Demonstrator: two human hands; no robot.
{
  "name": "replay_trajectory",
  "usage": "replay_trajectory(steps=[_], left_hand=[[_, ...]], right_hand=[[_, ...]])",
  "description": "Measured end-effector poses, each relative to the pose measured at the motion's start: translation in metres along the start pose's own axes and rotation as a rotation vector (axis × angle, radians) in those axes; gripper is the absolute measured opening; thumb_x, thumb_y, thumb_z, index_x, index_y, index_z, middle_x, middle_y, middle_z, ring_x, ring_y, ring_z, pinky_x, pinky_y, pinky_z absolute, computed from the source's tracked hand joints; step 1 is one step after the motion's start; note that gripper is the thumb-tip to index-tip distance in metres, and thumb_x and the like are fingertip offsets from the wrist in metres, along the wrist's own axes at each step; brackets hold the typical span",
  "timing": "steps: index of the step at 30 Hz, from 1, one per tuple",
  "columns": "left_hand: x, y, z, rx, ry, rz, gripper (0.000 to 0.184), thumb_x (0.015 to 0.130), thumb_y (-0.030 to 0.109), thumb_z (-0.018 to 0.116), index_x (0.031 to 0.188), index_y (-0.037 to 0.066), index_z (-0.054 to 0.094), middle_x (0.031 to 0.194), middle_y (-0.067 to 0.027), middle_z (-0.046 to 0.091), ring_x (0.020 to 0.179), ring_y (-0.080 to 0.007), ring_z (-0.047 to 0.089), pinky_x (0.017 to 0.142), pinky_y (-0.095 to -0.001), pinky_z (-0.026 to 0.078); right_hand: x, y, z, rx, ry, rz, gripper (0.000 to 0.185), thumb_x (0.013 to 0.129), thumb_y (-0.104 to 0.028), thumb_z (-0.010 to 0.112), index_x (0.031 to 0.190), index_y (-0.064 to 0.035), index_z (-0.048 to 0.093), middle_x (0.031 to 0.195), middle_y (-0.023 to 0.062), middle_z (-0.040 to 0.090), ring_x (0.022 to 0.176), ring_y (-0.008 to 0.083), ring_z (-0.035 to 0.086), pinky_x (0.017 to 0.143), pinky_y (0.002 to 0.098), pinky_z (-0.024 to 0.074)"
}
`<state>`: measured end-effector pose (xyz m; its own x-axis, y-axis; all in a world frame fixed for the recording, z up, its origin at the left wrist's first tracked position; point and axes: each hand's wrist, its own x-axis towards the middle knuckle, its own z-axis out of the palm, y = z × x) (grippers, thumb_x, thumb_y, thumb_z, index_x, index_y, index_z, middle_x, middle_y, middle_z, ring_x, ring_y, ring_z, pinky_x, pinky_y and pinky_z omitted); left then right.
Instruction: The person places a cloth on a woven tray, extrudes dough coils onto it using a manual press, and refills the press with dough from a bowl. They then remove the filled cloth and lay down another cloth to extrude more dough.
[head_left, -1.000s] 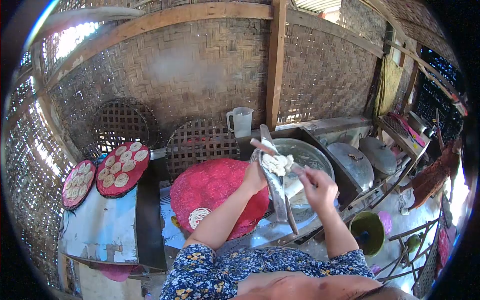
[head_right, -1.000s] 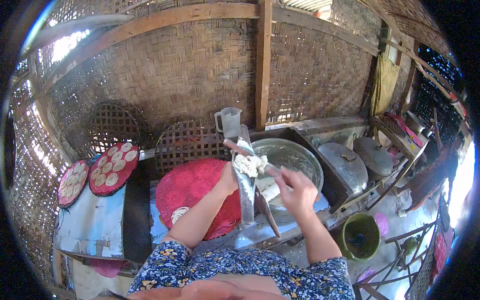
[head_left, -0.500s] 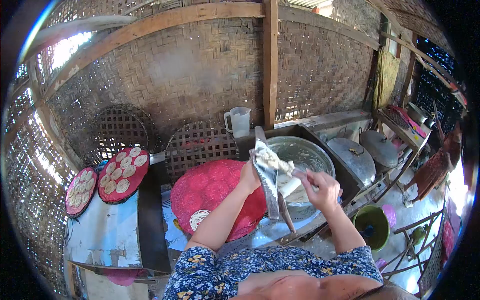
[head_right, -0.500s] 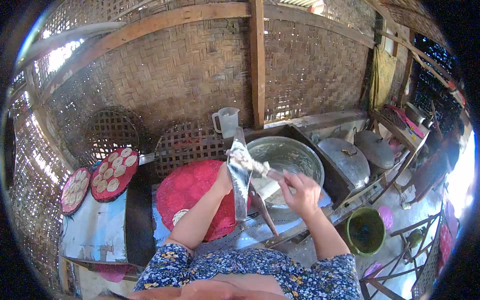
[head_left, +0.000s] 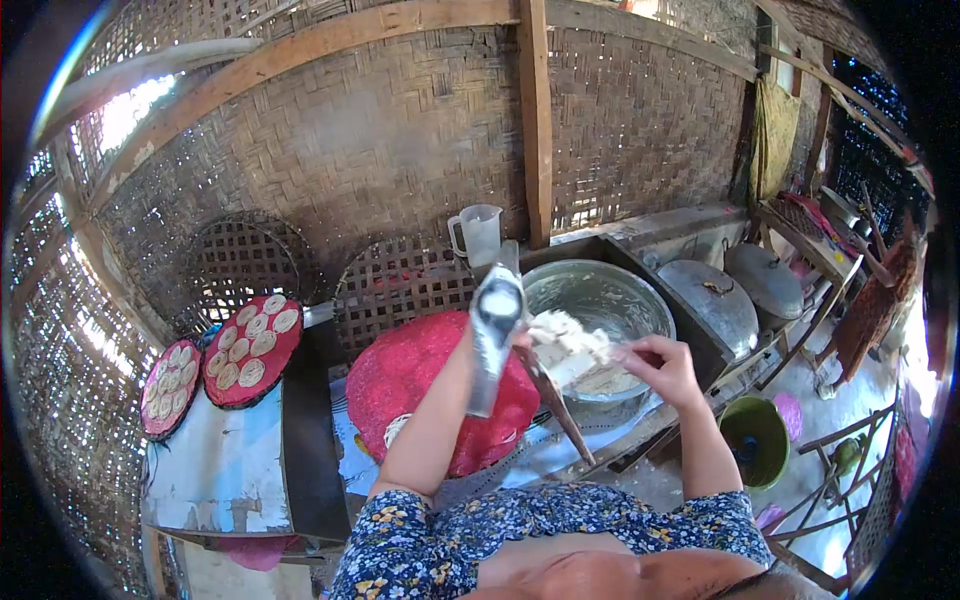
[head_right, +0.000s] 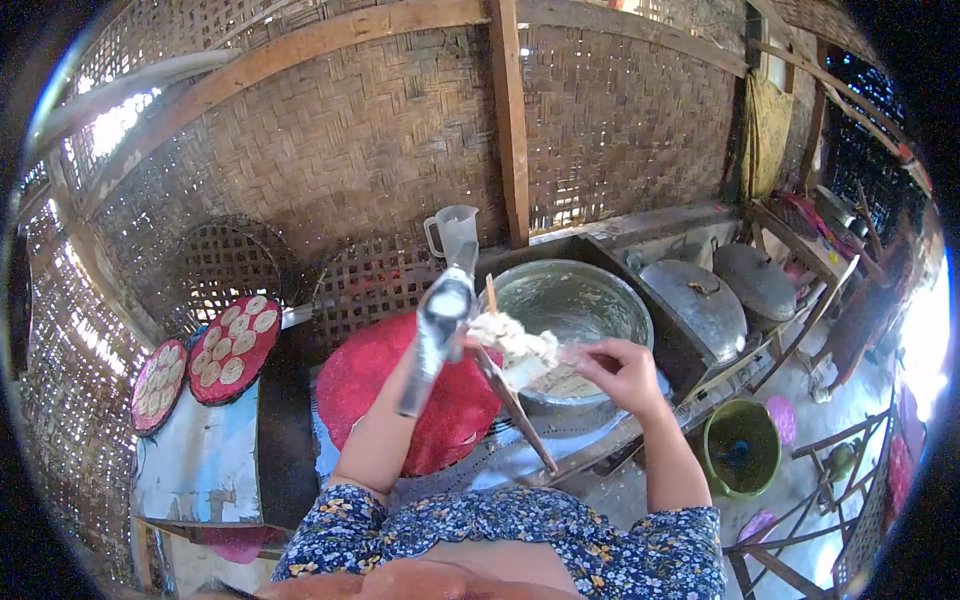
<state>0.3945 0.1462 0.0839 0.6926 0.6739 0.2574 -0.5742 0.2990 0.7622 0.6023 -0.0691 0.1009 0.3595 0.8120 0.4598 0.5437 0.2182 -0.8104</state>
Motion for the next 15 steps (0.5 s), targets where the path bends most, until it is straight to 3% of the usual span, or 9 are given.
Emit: replay_trajectory(steps=[1,2,4,5,6,8,9,12,15], left_hand=[[-0.006,0.008,-0.005,0.092,-0.032,0.124,0.032,0.071,0.011,0.061,0.102,0.006,0.053,0.081,-0.0103,0.056,0.068,-0.0295,0.061,0.057,-0.0432,0.052],[-0.017,0.018,-0.009,0.44,-0.026,0.263,0.032,0.071,0.012,0.06,0.102,0.006,0.053,0.082,-0.0103,0.055,0.072,-0.0325,0.061,0.059,-0.0446,0.052],[-0.015,0.028,-0.037,-0.007,-0.31,0.214,0.03,0.069,0.011,0.059,0.099,0.007,0.054,0.086,-0.0111,0.054,0.079,-0.0364,0.06,0.07,-0.0453,0.05],[-0.01,0.031,-0.046,-0.221,-0.445,0.183,0.029,0.066,0.01,0.058,0.095,0.009,0.055,0.092,-0.0111,0.051,0.088,-0.0373,0.059,0.084,-0.048,0.045],[-0.016,0.034,-0.038,-0.393,-0.476,0.157,0.026,0.064,0.011,0.063,0.089,0.008,0.056,0.092,-0.0089,0.049,0.088,-0.0341,0.058,0.09,-0.0514,0.042],[-0.022,0.027,-0.031,-0.593,-0.526,0.189,0.024,0.064,0.017,0.064,0.087,0.013,0.057,0.09,-0.0046,0.046,0.089,-0.0273,0.053,0.098,-0.0492,0.034],[-0.024,0.023,-0.029,-0.574,-0.57,0.212,0.025,0.064,0.019,0.061,0.089,0.018,0.057,0.087,-0.0022,0.043,0.088,-0.0208,0.047,0.101,-0.0453,0.029],[-0.034,0.011,-0.02,-0.571,-0.565,0.184,0.026,0.063,0.023,0.064,0.088,0.02,0.058,0.086,-0.0014,0.042,0.09,-0.0206,0.047,0.104,-0.0455,0.026],[-0.036,0.007,-0.019,-0.559,-0.555,0.144,0.025,0.062,0.024,0.063,0.086,0.019,0.058,0.086,-0.001,0.044,0.091,-0.021,0.045,0.104,-0.0468,0.022]], right_hand=[[0.002,0.001,-0.005,0.111,0.01,0.01,0.019,0.075,-0.012,0.068,0.088,0.0015,0.064,0.076,0.0041,0.063,0.068,0.0081,0.056,0.063,0.0221,0.0459],[0.004,0.003,-0.01,0.225,0.021,0.023,0.017,0.075,-0.009,0.067,0.089,0.0019,0.064,0.079,0.0031,0.063,0.07,0.0075,0.056,0.064,0.0219,0.0455],[0.01,0.006,-0.02,0.253,0.088,0.059,0.017,0.078,-0.006,0.064,0.092,0.0021,0.062,0.083,0.0028,0.063,0.074,0.0071,0.056,0.067,0.0217,0.0457],[0.012,0.005,-0.017,0.244,0.057,0.058,0.018,0.077,-0.007,0.065,0.093,0.002,0.062,0.083,0.0028,0.063,0.075,0.0069,0.056,0.068,0.0215,0.0458],[0.012,0.005,-0.012,0.236,0.026,0.055,0.02,0.077,-0.007,0.065,0.094,0.0019,0.062,0.083,0.0027,0.063,0.075,0.0066,0.056,0.069,0.0213,0.0459],[0.008,0.004,0.004,0.258,-0.162,0.107,0.022,0.076,-0.008,0.067,0.095,0.0017,0.063,0.084,0.0024,0.063,0.075,0.0064,0.056,0.07,0.0212,0.0461],[0.007,0.006,0.015,0.197,-0.212,0.057,0.021,0.075,-0.009,0.068,0.093,0.0014,0.064,0.083,0.003,0.064,0.075,0.0066,0.056,0.067,0.0221,0.047],[0.013,-0.015,0.038,-0.106,-0.283,-0.14,0.025,0.071,-0.018,0.072,0.089,-0.0023,0.066,0.075,0.0078,0.064,0.064,0.0122,0.06,0.059,0.025,0.0476],[0.02,-0.036,0.052,-0.143,-0.233,-0.283,0.027,0.067,-0.023,0.073,0.086,-0.0045,0.066,0.072,0.0088,0.063,0.062,0.0185,0.061,0.057,0.028,0.0475]])
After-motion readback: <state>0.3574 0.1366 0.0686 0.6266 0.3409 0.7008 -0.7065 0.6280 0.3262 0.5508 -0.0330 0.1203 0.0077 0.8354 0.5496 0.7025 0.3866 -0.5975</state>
